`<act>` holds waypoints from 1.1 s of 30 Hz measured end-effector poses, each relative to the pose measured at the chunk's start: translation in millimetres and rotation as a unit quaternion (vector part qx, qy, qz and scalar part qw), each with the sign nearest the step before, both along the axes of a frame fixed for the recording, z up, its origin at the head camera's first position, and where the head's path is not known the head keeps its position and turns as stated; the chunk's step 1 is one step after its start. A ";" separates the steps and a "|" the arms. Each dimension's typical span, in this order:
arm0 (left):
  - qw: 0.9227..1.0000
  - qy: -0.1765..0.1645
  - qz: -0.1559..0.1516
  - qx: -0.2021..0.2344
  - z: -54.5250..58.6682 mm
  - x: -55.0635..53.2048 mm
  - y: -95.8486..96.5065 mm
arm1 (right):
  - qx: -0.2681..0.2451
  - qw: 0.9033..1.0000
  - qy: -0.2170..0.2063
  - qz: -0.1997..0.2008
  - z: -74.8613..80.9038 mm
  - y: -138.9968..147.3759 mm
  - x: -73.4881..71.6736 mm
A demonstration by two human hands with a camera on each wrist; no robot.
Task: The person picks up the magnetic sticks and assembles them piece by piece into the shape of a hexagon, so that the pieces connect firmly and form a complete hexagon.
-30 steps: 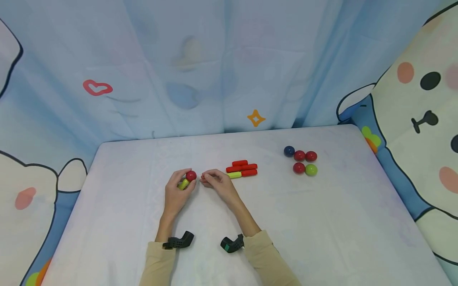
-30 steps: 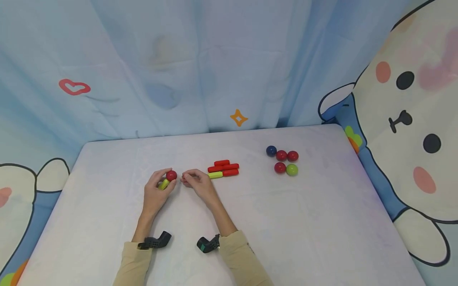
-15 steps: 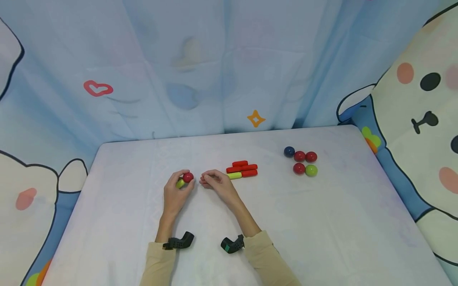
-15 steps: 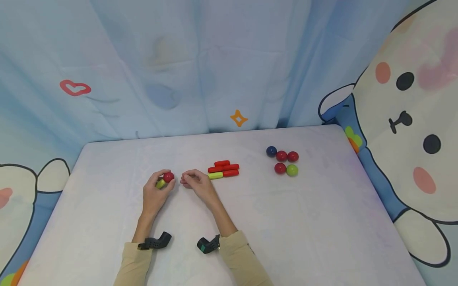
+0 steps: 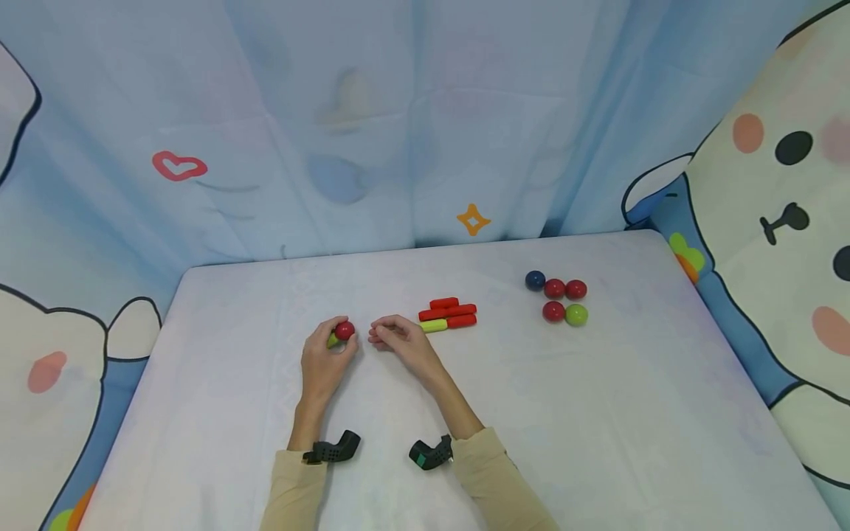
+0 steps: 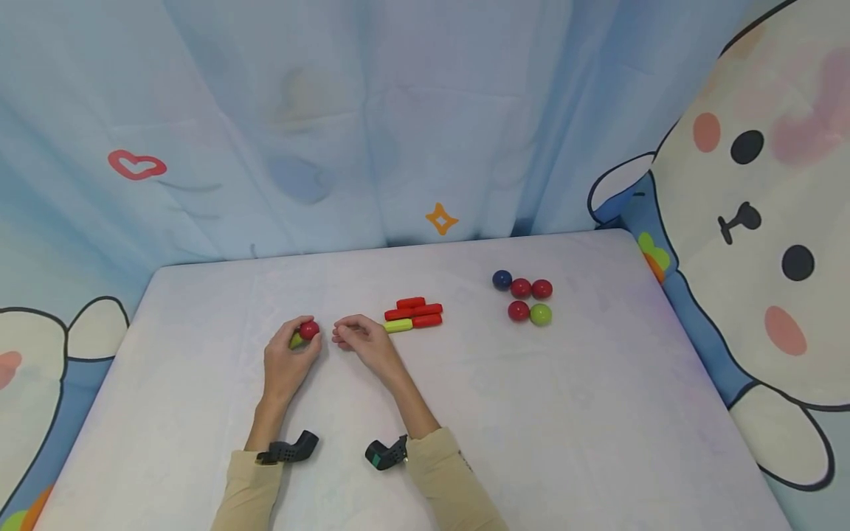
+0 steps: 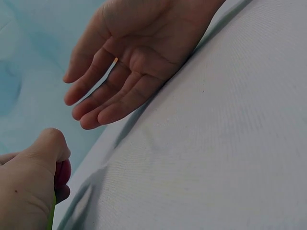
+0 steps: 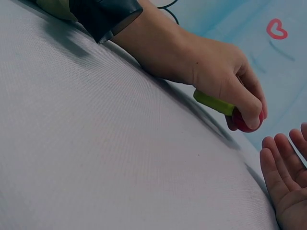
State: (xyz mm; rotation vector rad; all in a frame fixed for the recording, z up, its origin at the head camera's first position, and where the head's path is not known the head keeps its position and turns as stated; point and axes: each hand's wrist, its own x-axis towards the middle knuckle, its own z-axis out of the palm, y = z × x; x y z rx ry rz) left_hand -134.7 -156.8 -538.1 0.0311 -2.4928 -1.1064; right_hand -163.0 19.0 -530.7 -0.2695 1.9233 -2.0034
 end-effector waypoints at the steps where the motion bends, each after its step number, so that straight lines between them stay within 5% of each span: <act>1: 1.000 0.002 0.000 -0.001 -0.5 0.0 -0.1 | 0.001 1.000 0.001 0.001 0.0 -0.1 -0.1; 33: 0.999 0.026 -0.006 -0.023 -3.0 -0.8 -1.2 | 0.008 0.998 0.054 0.007 5.5 8.5 0.3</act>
